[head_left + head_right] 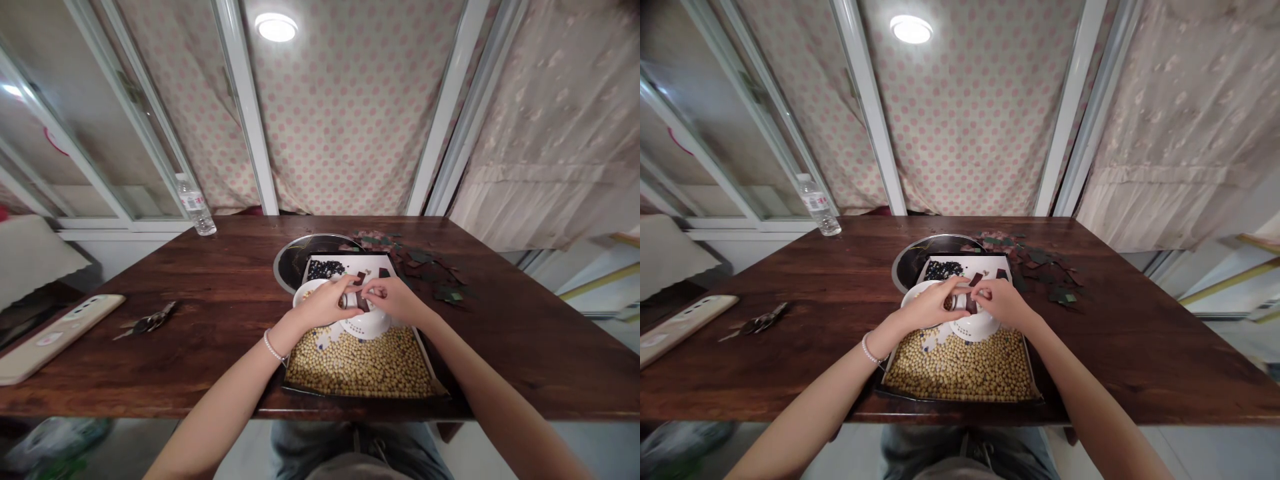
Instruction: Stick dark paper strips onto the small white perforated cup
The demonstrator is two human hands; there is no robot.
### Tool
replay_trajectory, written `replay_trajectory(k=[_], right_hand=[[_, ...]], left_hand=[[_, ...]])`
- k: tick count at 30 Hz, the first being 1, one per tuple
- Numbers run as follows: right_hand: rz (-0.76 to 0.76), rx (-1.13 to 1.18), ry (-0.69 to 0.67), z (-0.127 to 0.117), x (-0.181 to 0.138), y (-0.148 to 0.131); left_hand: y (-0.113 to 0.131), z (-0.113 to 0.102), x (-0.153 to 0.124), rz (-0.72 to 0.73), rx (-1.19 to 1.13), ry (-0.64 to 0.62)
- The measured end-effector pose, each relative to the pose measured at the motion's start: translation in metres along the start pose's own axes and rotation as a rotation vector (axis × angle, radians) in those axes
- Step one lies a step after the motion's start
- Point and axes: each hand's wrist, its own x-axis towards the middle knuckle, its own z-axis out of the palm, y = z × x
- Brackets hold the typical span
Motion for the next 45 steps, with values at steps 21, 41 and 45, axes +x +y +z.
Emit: replay_trajectory(k=[21, 41, 45], right_hand=[[0.019, 0.006, 0.061, 0.004, 0.001, 0.002], [-0.006, -0.045, 0.02, 0.004, 0.003, 0.002], [-0.01, -0.014, 0.015, 0.005, 0.003, 0.002]], left_hand=[[-0.002, 0.002, 0.001, 0.006, -0.004, 0.017], [-0.003, 0.0, 0.003, -0.017, -0.088, 0.013], [-0.005, 0.001, 0.004, -0.01, -0.084, 0.01]])
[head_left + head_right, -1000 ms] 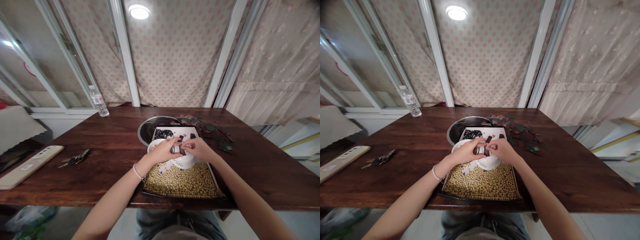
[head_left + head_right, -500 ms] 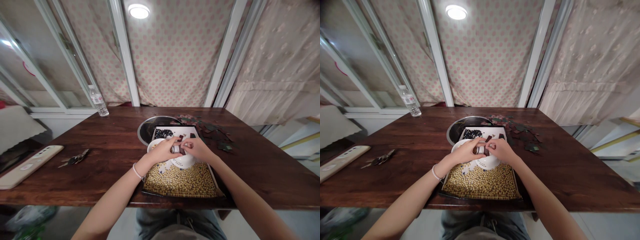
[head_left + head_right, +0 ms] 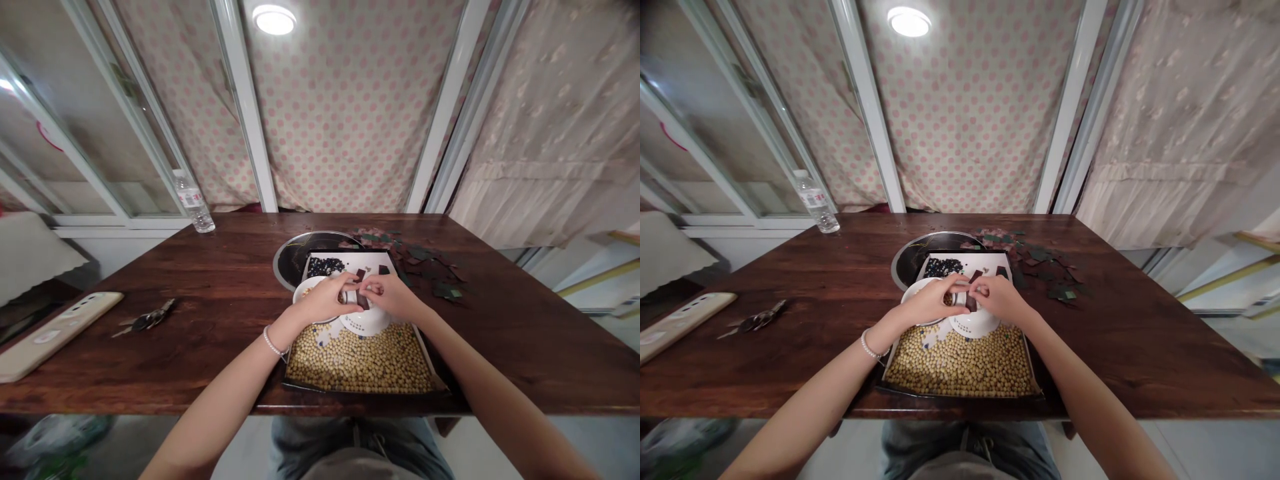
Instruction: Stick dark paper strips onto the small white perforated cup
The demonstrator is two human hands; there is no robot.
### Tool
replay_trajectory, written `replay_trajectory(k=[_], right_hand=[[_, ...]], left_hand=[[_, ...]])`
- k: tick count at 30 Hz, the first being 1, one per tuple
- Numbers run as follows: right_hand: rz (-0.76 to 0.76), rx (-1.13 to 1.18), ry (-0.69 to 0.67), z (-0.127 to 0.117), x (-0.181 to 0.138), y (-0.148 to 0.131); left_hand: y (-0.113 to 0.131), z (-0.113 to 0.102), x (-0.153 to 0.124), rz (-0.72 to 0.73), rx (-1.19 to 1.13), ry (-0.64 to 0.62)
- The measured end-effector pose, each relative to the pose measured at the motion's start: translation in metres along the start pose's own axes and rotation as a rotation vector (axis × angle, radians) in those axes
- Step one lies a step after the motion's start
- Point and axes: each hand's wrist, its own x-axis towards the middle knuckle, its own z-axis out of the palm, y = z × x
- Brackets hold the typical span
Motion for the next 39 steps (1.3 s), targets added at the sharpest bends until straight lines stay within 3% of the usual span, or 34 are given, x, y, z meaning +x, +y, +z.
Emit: replay_trajectory(k=[2, 7, 11, 15, 26, 39], right_hand=[[-0.018, 0.026, -0.055, 0.0, 0.0, 0.001], [0.005, 0.02, -0.004, -0.002, 0.002, 0.001], [-0.01, 0.032, -0.068, -0.002, 0.003, 0.0], [0.007, -0.062, 0.01, -0.002, 0.004, -0.001], [0.01, -0.111, 0.004, 0.002, 0.004, 0.002], [0.11, -0.306, 0.067, 0.002, 0.001, -0.016]], left_hand=[[-0.001, 0.001, 0.0, 0.004, 0.002, -0.004], [-0.004, 0.002, -0.001, 0.03, 0.008, 0.007], [-0.003, 0.002, -0.001, 0.021, 0.002, 0.004], [-0.002, 0.001, 0.0, 0.022, 0.002, -0.002], [-0.003, 0.001, 0.0, 0.031, -0.006, -0.014], [0.0, 0.0, 0.0, 0.003, 0.006, -0.001]])
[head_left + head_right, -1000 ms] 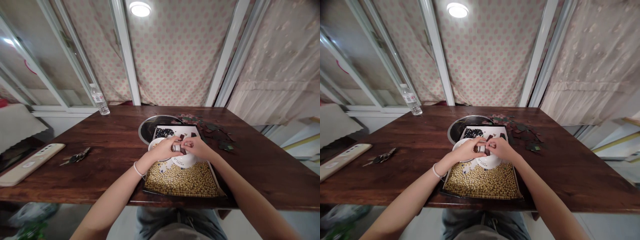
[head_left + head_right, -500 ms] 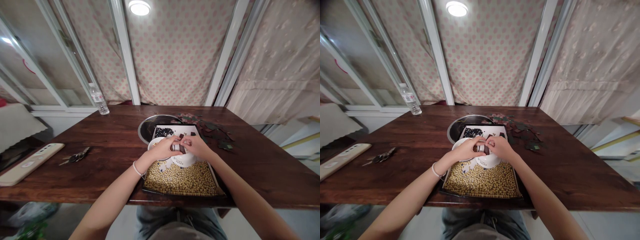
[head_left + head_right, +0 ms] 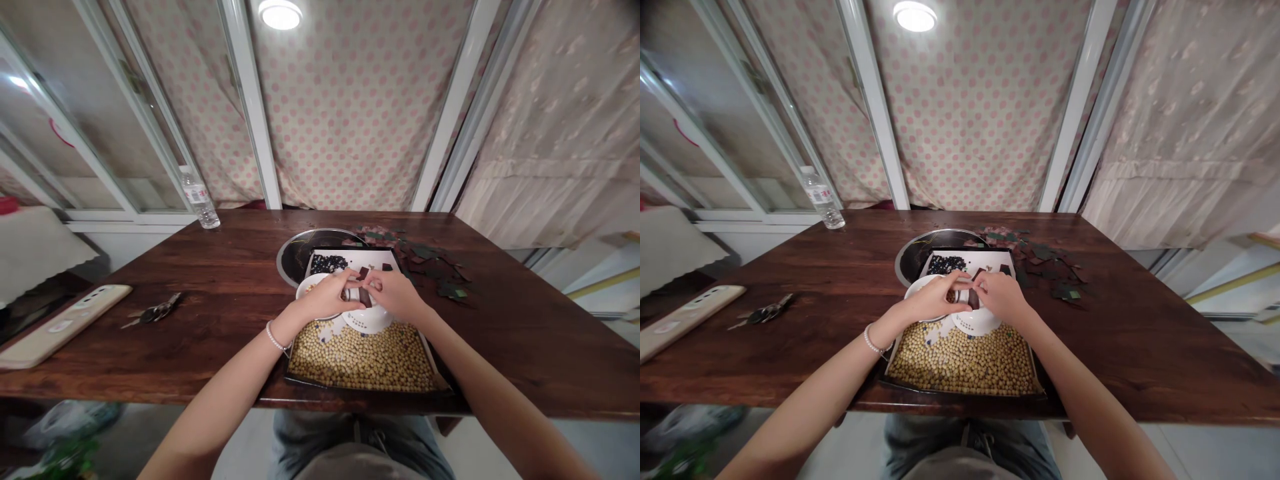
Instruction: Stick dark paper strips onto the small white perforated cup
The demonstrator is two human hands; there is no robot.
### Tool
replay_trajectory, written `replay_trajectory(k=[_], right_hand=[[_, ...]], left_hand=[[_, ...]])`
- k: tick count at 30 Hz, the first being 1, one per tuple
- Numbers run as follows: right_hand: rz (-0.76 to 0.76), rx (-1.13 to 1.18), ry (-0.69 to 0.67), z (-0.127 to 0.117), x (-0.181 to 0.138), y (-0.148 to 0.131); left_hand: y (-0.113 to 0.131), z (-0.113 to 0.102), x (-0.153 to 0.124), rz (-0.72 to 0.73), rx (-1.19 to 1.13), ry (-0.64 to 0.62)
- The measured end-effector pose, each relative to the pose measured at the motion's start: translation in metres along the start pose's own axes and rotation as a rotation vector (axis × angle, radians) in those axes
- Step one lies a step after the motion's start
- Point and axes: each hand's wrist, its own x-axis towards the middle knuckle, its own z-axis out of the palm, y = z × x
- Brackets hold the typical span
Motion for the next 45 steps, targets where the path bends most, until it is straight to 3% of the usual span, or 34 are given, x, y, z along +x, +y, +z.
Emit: replay_trajectory(k=[5, 9, 14, 18, 26, 30, 34, 38, 41, 45], right_hand=[[-0.009, 0.072, -0.063, -0.001, -0.001, -0.003], [0.031, 0.074, -0.01, -0.001, -0.002, -0.002], [-0.06, 0.181, -0.084, 0.002, -0.001, 0.005], [-0.02, 0.148, -0.006, 0.002, 0.0, 0.008], [-0.094, 0.358, 0.025, 0.006, -0.001, -0.012], [-0.141, 0.323, -0.013, 0.004, 0.004, -0.018], [-0.113, 0.42, 0.004, -0.019, 0.001, -0.001], [-0.042, 0.47, -0.145, -0.039, -0.006, 0.025], [-0.037, 0.457, -0.213, -0.04, -0.007, 0.029], [-0.073, 0.383, -0.194, -0.032, -0.007, 0.02]], left_hand=[[0.001, -0.001, 0.0, 0.004, -0.006, -0.009], [0.003, -0.001, 0.0, -0.005, 0.0, -0.005], [0.003, -0.001, 0.0, -0.019, -0.018, -0.009], [0.003, 0.0, -0.001, -0.019, -0.021, -0.003], [0.002, -0.002, 0.0, -0.016, -0.033, -0.002], [0.0, -0.002, 0.0, -0.041, -0.039, 0.002], [0.0, -0.001, -0.001, -0.039, -0.077, -0.012], [0.001, 0.0, -0.001, -0.027, -0.147, -0.027], [0.0, 0.0, -0.001, -0.026, -0.132, -0.024], [0.001, -0.002, -0.001, -0.024, -0.1, -0.028]])
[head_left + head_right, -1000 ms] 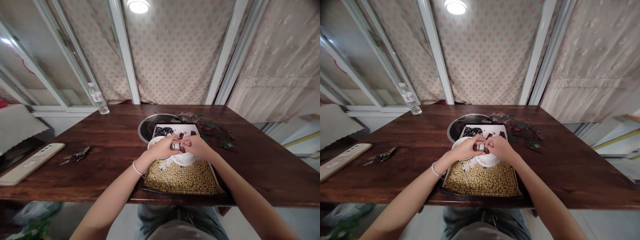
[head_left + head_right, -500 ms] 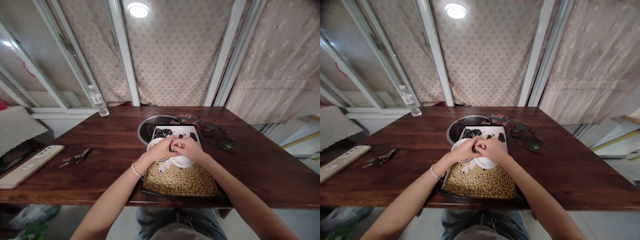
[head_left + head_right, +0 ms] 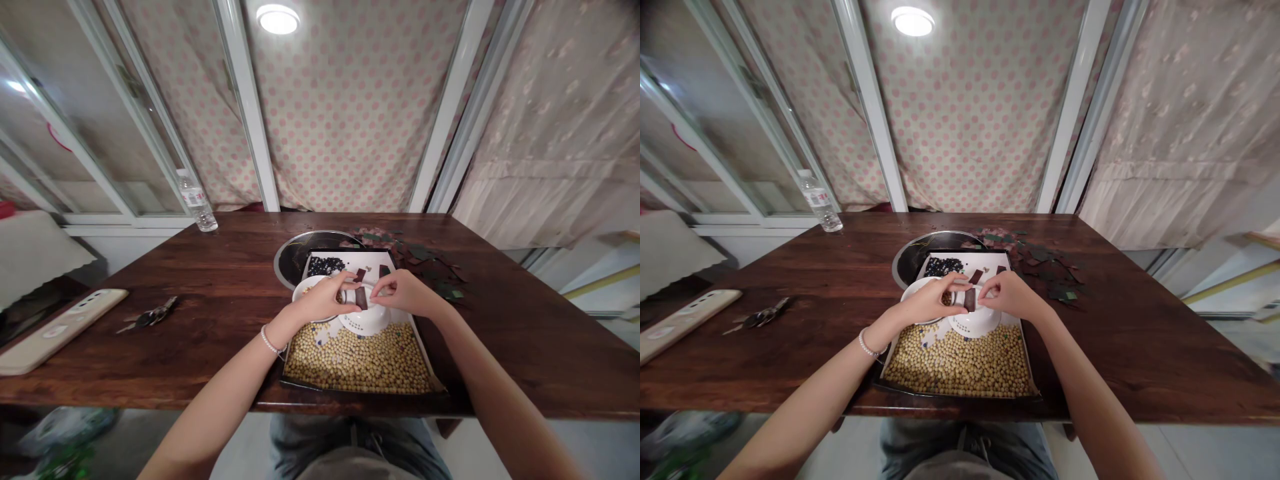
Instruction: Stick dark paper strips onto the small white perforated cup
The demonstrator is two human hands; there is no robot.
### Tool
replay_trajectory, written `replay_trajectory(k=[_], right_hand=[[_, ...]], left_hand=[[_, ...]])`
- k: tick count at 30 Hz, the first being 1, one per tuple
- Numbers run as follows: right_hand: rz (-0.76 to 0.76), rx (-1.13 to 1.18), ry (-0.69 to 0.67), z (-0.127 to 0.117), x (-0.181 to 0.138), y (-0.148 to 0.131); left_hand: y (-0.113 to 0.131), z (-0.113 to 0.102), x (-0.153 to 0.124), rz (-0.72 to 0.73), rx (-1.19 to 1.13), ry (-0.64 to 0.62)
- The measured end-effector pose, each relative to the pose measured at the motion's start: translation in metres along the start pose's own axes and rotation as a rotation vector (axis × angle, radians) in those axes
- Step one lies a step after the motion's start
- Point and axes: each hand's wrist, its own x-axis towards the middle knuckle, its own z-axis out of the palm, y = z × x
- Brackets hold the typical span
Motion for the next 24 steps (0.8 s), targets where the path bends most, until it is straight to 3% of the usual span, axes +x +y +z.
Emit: replay_trajectory(k=[13, 18, 21, 24], right_hand=[[-0.061, -0.145, 0.102, 0.026, 0.009, -0.006], [-0.073, -0.133, 0.032, 0.025, 0.008, -0.003], [-0.051, -0.154, 0.068, 0.024, 0.009, -0.002], [-0.097, -0.14, -0.025, 0.023, 0.01, -0.004]], left_hand=[[0.002, 0.0, 0.0, 0.045, 0.02, 0.024], [-0.001, 0.001, -0.001, 0.033, 0.044, 0.011], [-0.003, 0.001, -0.001, 0.042, 0.048, 0.009], [-0.003, 0.001, -0.001, 0.051, 0.036, 0.011]])
